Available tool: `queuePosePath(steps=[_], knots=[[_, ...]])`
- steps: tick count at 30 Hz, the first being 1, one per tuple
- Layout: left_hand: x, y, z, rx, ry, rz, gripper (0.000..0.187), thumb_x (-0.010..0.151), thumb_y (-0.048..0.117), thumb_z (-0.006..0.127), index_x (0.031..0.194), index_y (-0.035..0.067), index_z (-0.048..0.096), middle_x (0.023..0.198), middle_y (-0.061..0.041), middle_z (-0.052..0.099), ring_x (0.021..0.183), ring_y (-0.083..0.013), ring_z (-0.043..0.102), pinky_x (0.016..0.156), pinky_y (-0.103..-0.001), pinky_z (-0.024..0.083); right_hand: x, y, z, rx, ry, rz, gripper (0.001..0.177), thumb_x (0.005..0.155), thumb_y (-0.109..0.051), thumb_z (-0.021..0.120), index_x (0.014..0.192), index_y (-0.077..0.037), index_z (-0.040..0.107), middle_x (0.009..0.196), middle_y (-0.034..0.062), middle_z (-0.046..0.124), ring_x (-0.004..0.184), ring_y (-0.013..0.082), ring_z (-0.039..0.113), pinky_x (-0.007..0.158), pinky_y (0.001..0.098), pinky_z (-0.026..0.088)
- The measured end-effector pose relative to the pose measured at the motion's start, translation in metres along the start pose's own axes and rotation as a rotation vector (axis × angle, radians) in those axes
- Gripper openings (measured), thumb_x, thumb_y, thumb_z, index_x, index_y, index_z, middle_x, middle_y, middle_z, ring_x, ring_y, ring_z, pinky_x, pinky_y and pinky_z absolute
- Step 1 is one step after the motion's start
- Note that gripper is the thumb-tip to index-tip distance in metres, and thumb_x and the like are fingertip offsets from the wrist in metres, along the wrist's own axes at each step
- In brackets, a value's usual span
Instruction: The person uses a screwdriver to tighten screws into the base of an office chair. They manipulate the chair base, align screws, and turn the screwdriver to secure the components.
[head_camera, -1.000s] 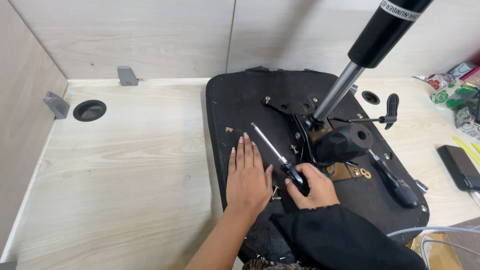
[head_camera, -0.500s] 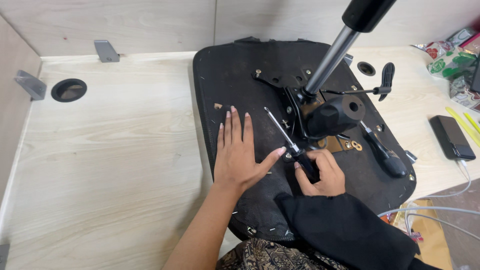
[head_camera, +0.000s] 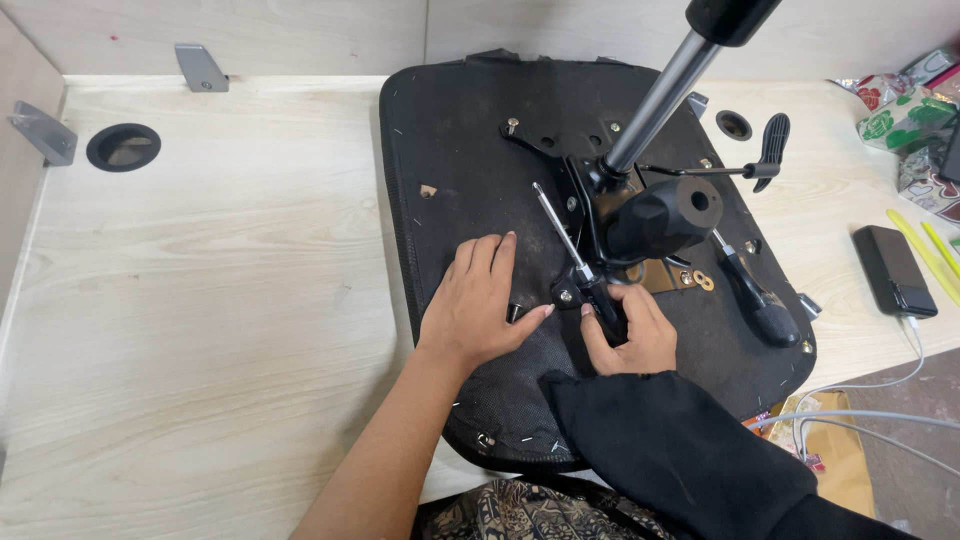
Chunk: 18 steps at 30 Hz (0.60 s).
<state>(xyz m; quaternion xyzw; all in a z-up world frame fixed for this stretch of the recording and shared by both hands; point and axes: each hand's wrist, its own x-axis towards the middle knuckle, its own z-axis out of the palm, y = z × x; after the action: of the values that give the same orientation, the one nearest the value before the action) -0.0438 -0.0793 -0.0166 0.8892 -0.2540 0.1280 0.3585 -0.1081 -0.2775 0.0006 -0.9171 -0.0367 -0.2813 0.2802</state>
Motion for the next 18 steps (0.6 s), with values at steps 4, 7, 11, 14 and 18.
queuePosePath(steps=[4,7,11,14,18], knots=[[0.002,0.001,0.005,0.068,0.036,-0.009,0.085,0.086,0.047,0.069,0.141,-0.013,0.045,0.143,-0.028,0.048,0.137,-0.0392,0.043,0.113,-0.048,0.037,0.0,-0.003,-0.001,-0.007,-0.055,0.102,0.019,0.086,-0.015,0.075,0.098,-0.002,0.067,0.079,0.0086,0.071,0.065,0.0173,0.071,0.061,0.0297,0.055],[0.005,-0.001,0.009,0.148,0.066,-0.002,0.079,0.088,0.043,0.066,0.139,-0.014,0.046,0.146,-0.03,0.046,0.141,-0.0393,0.04,0.116,-0.049,0.032,0.002,-0.006,-0.002,-0.047,-0.085,0.141,0.018,0.085,-0.016,0.076,0.095,-0.003,0.068,0.073,0.0083,0.07,0.06,0.0175,0.071,0.057,0.03,0.054],[0.005,-0.007,0.018,0.174,0.074,-0.014,0.062,0.096,0.034,0.057,0.137,-0.012,0.05,0.149,-0.028,0.047,0.144,-0.0369,0.04,0.12,-0.047,0.029,0.002,-0.008,-0.002,-0.051,-0.088,0.157,0.017,0.084,-0.016,0.076,0.093,-0.004,0.068,0.072,0.0072,0.07,0.059,0.016,0.07,0.056,0.0295,0.054],[0.003,-0.01,0.025,0.067,0.049,0.026,0.049,0.099,0.025,0.052,0.136,-0.008,0.056,0.148,-0.024,0.053,0.141,-0.0346,0.047,0.121,-0.044,0.031,0.0,-0.009,-0.001,-0.076,-0.082,0.172,0.017,0.083,-0.016,0.076,0.091,-0.003,0.068,0.07,0.0075,0.068,0.056,0.0167,0.068,0.054,0.0303,0.052],[-0.001,-0.011,0.025,-0.078,-0.022,0.06,0.04,0.107,0.024,0.047,0.135,-0.002,0.06,0.148,-0.02,0.059,0.14,-0.0335,0.054,0.122,-0.042,0.036,0.003,-0.01,0.001,-0.133,-0.058,0.113,0.019,0.081,-0.015,0.078,0.09,-0.002,0.066,0.069,0.0087,0.066,0.055,0.0182,0.066,0.053,0.0314,0.051]])
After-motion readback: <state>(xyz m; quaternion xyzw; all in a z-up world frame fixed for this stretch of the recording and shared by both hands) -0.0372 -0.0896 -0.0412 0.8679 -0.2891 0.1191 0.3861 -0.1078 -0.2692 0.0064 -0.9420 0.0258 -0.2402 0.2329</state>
